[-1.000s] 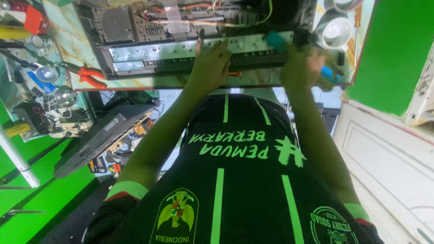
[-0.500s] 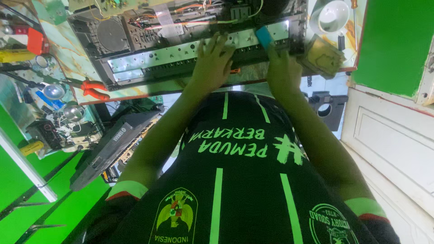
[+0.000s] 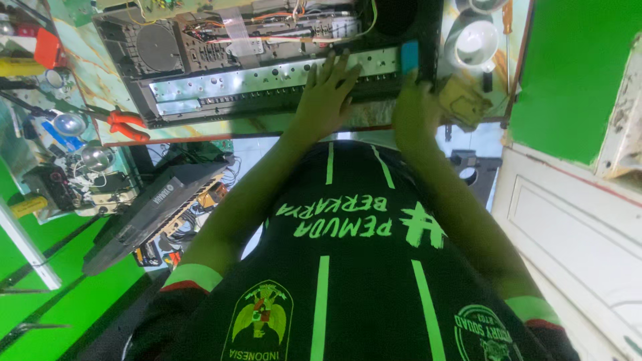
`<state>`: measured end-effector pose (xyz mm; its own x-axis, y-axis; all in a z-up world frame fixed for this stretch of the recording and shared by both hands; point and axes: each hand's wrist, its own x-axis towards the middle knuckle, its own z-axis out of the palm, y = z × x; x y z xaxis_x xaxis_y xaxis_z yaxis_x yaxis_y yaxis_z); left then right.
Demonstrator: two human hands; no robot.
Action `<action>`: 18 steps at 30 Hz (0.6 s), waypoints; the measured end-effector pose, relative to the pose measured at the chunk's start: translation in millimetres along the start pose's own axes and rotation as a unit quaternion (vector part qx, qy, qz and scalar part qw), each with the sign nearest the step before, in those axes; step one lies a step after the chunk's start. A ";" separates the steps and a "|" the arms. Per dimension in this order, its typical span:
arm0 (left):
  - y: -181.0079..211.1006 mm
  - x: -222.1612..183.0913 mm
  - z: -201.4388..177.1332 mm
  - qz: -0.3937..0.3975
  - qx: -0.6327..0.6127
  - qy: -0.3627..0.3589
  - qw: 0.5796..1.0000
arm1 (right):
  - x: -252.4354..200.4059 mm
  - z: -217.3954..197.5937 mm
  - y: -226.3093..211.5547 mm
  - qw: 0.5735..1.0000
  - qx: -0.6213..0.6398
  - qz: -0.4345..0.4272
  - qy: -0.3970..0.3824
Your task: The person cleans the internal components of a disassembled electronic keyboard instrument using a blue brush and moves parts by hand on a repair workbench.
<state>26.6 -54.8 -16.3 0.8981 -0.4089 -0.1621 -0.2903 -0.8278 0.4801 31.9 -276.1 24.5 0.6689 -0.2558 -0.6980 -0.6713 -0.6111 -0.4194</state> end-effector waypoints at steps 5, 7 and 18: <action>13.8 -6.2 5.7 0.005 0.036 0.066 0.997 | 0.6 -10.6 9.5 0.838 -0.389 -0.368 0.108; 12.7 -6.1 5.3 -0.001 0.041 0.067 0.997 | 9.5 -15.5 5.0 0.875 -0.403 -0.267 0.031; 30.8 -3.2 9.9 -0.051 0.032 0.087 0.994 | 16.2 -14.4 28.7 0.778 -0.439 -0.439 0.100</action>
<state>11.4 -82.8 -9.5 0.9658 -0.2541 -0.0521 -0.2109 -0.8861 0.4128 28.1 -308.6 9.5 0.8422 0.4900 -0.2250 0.4891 -0.8699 -0.0638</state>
